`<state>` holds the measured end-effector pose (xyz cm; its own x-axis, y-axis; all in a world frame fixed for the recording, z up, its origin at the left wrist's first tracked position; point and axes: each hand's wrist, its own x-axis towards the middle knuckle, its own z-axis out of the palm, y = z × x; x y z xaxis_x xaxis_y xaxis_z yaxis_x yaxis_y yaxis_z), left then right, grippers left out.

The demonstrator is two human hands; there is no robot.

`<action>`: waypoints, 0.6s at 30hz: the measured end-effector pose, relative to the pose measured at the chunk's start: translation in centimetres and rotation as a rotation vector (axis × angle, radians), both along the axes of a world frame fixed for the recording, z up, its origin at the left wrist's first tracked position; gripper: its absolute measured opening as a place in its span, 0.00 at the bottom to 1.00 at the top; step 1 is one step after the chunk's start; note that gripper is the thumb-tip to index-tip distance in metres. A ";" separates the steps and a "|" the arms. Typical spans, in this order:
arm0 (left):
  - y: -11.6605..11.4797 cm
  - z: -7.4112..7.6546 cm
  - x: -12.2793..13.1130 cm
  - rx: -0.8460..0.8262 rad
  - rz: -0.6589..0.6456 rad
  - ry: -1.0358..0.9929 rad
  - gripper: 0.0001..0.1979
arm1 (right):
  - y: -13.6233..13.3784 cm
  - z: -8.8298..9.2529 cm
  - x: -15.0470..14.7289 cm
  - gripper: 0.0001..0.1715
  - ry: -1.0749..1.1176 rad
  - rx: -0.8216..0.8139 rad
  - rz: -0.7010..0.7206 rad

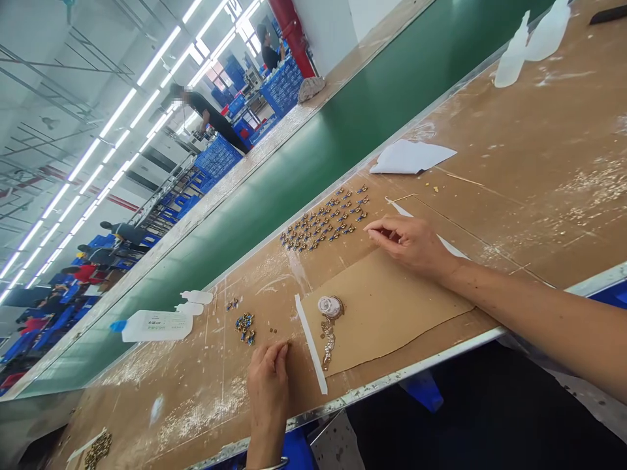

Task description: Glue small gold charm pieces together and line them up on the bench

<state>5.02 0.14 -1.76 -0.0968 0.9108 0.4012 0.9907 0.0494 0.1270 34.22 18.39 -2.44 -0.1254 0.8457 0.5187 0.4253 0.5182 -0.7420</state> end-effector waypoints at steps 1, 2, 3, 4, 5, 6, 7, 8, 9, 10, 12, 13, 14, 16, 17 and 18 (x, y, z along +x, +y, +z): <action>-0.2 0.0 0.0 -0.003 0.010 -0.023 0.15 | -0.1 0.1 0.0 0.10 0.000 -0.010 -0.003; -0.4 -0.1 0.0 -0.002 0.023 -0.048 0.15 | -0.1 0.2 0.0 0.10 0.000 -0.017 -0.006; -0.6 -0.2 0.0 0.003 0.036 -0.073 0.15 | -0.2 0.3 0.0 0.10 0.000 -0.023 -0.007; -0.8 -0.2 0.1 0.011 0.051 -0.097 0.15 | -0.2 0.5 -0.1 0.11 0.000 -0.029 -0.006; -1.1 -0.4 0.1 0.022 0.062 -0.119 0.15 | -0.3 0.6 -0.1 0.11 -0.003 -0.036 -0.004; -1.4 -0.5 0.2 0.031 0.066 -0.137 0.14 | -0.3 0.8 -0.1 0.11 -0.007 -0.043 -0.002; -1.6 -0.6 0.2 0.040 0.065 -0.151 0.14 | -0.4 0.9 -0.1 0.12 -0.011 -0.047 -0.001; -1.8 -0.8 0.3 0.046 0.063 -0.161 0.14 | -0.4 1.0 -0.1 0.12 -0.014 -0.048 -0.003; -2.0 -1.0 0.3 0.049 0.066 -0.169 0.13 | -0.5 1.1 -0.1 0.12 -0.017 -0.048 -0.006; -2.2 -1.2 0.3 0.047 0.073 -0.177 0.13 | -0.5 1.1 -0.1 0.12 -0.019 -0.048 -0.010; -2.4 -1.6 0.2 0.044 0.090 -0.202 0.13 | -0.6 1.2 -0.2 0.12 -0.021 -0.059 -0.018; -2.5 -1.8 0.2 0.043 0.094 -0.219 0.13 | -0.6 1.2 -0.2 0.12 -0.023 -0.068 -0.024; -2.6 -2.1 0.2 0.045 0.089 -0.234 0.13 | -0.6 1.3 -0.2 0.12 -0.025 -0.076 -0.028; -2.7 -2.4 0.3 0.061 0.068 -0.249 0.13 | -0.7 1.3 -0.3 0.13 -0.026 -0.081 -0.034; -2.7 -2.6 0.3 0.071 0.060 -0.246 0.13 | -0.7 1.2 -0.3 0.13 -0.028 -0.081 -0.034; -2.8 -2.6 0.4 0.077 0.053 -0.240 0.13 | -0.7 1.2 -0.3 0.13 -0.030 -0.076 -0.036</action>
<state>5.40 -2.63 -4.39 -0.2448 0.8694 0.4292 0.9279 0.0817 0.3638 33.93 17.71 -1.24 -0.1089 0.8865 0.4496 0.4649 0.4452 -0.7652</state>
